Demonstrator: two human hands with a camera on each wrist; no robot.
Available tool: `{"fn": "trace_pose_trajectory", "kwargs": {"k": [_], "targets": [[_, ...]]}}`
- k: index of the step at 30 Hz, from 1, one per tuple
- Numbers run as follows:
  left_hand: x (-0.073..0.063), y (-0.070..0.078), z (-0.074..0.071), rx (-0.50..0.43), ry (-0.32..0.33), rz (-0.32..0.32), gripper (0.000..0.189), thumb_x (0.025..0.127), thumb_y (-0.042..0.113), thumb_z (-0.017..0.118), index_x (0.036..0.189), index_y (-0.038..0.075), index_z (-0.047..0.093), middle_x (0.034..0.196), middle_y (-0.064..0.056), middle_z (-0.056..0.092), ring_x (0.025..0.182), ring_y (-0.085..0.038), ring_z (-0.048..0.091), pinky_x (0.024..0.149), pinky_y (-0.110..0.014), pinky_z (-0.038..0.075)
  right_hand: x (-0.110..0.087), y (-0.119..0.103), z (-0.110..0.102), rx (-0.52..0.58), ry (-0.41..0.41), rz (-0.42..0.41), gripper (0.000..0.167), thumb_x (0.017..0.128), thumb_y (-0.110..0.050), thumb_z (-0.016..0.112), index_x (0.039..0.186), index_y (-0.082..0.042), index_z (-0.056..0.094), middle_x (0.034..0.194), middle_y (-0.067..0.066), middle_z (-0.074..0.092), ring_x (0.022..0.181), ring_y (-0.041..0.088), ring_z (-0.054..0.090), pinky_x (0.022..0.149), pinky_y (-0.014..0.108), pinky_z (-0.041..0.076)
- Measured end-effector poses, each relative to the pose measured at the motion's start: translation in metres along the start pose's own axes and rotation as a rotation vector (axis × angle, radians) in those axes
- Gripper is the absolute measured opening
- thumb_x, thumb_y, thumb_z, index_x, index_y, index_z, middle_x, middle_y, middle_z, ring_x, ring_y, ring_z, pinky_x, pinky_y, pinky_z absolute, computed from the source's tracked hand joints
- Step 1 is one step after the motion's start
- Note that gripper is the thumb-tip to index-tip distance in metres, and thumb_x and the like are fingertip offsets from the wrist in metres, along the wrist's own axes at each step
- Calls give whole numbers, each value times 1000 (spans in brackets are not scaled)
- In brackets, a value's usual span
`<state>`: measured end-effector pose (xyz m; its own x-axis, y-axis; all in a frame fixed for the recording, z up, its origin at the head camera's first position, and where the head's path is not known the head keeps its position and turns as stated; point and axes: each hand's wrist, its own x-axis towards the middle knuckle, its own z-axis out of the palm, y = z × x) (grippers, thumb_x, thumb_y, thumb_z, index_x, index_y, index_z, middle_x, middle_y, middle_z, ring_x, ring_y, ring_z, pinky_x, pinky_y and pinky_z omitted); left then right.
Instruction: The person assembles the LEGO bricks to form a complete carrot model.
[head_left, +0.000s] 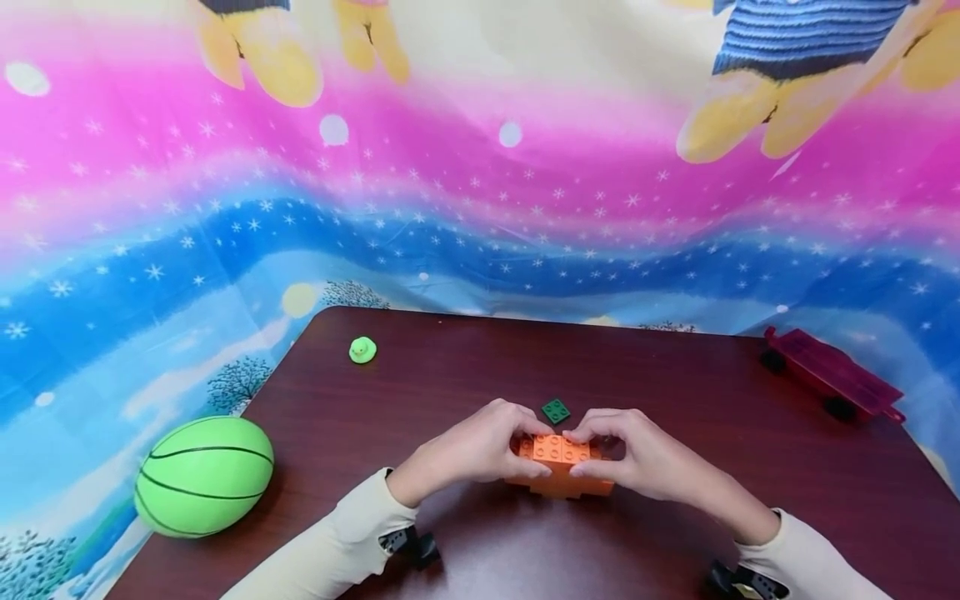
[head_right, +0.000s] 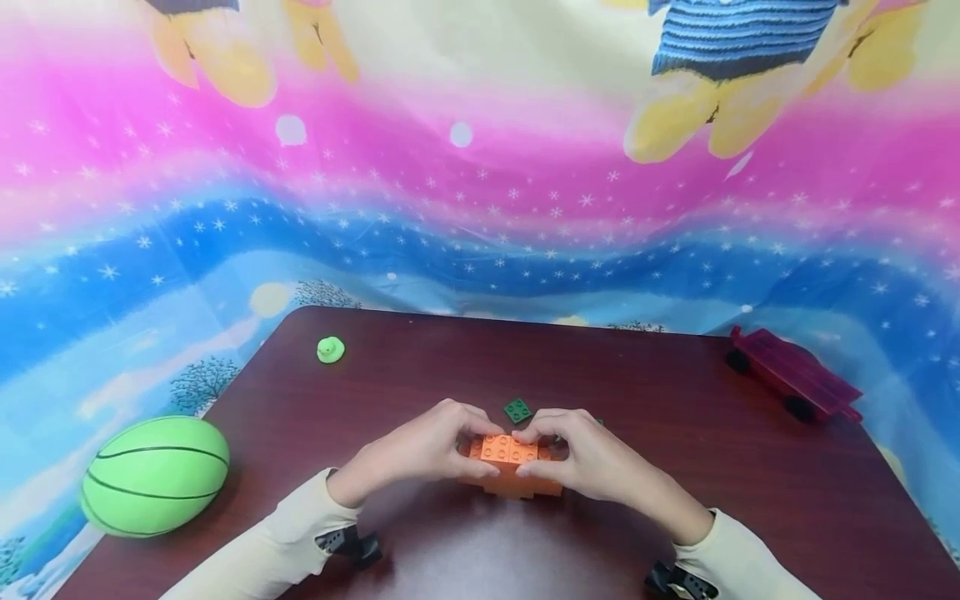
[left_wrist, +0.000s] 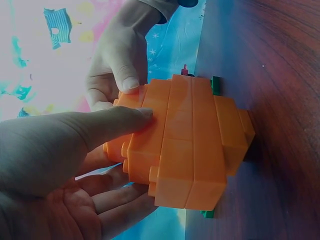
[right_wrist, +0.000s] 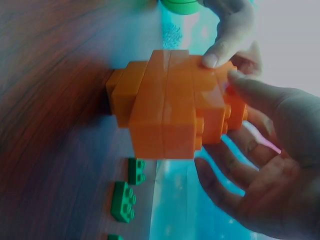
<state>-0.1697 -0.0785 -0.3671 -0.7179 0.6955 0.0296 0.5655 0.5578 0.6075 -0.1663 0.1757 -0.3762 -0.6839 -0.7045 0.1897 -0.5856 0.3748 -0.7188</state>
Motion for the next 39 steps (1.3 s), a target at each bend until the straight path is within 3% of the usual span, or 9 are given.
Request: {"fn": "trace_pose_trajectory", "kwargs": {"k": [6, 10, 13, 17, 20, 24, 36, 39], "targets": [[-2, 0, 4, -21, -23, -18, 29, 87, 26, 84, 114, 17, 79, 93, 8, 70, 76, -3, 56, 65, -15, 46, -5, 12, -4, -39, -34, -28, 33, 92, -34, 77, 123, -22, 74, 112, -7, 75, 94, 2, 65, 78, 31, 58], [-1, 1, 3, -10, -23, -16, 31, 87, 25, 84, 116, 15, 79, 97, 6, 72, 78, -2, 56, 67, -14, 47, -13, 21, -23, -149, -75, -6, 30, 96, -36, 72, 124, -26, 73, 117, -5, 74, 103, 13, 70, 83, 35, 59], [0, 1, 1, -1, -20, -17, 32, 87, 25, 84, 117, 14, 79, 99, 4, 73, 78, -2, 55, 68, -15, 47, -22, 32, -42, -297, -71, 103, 29, 96, -39, 72, 120, -24, 75, 118, -2, 74, 107, 21, 70, 85, 38, 59], [0, 1, 1, -5, -17, -25, 33, 87, 24, 84, 118, 13, 78, 102, 1, 73, 80, -3, 55, 69, -16, 47, -34, 52, -60, -438, -63, 291, 40, 87, -38, 81, 119, -15, 75, 117, 5, 73, 107, 27, 68, 86, 47, 58], [0, 1, 0, -7, -17, -34, 34, 87, 24, 83, 118, 13, 78, 104, 1, 74, 81, -3, 55, 70, -16, 48, -41, 67, -65, -430, -95, 390, 51, 81, -38, 87, 121, -9, 73, 116, 10, 70, 102, 27, 65, 83, 47, 57], [0, 2, 0, 1, -21, -41, 33, 88, 26, 83, 119, 14, 78, 103, 3, 73, 81, -2, 56, 70, -15, 48, -47, 78, -62, -393, -131, 443, 54, 80, -37, 88, 122, -7, 72, 111, 8, 66, 97, 22, 60, 79, 40, 54], [3, 1, 0, -13, -29, -21, 34, 87, 22, 83, 119, 12, 77, 105, -1, 74, 82, -4, 57, 72, -17, 48, -50, 86, -52, -330, -95, 393, 18, 88, -23, 81, 104, -14, 77, 89, -8, 70, 78, 3, 59, 67, 23, 51], [3, 2, 0, -10, -31, -20, 34, 88, 22, 83, 119, 12, 77, 106, -1, 74, 82, -4, 57, 72, -17, 48, -51, 85, -51, -330, -105, 389, 23, 88, -30, 81, 105, -16, 75, 92, -7, 69, 79, 3, 59, 67, 24, 51]]}}
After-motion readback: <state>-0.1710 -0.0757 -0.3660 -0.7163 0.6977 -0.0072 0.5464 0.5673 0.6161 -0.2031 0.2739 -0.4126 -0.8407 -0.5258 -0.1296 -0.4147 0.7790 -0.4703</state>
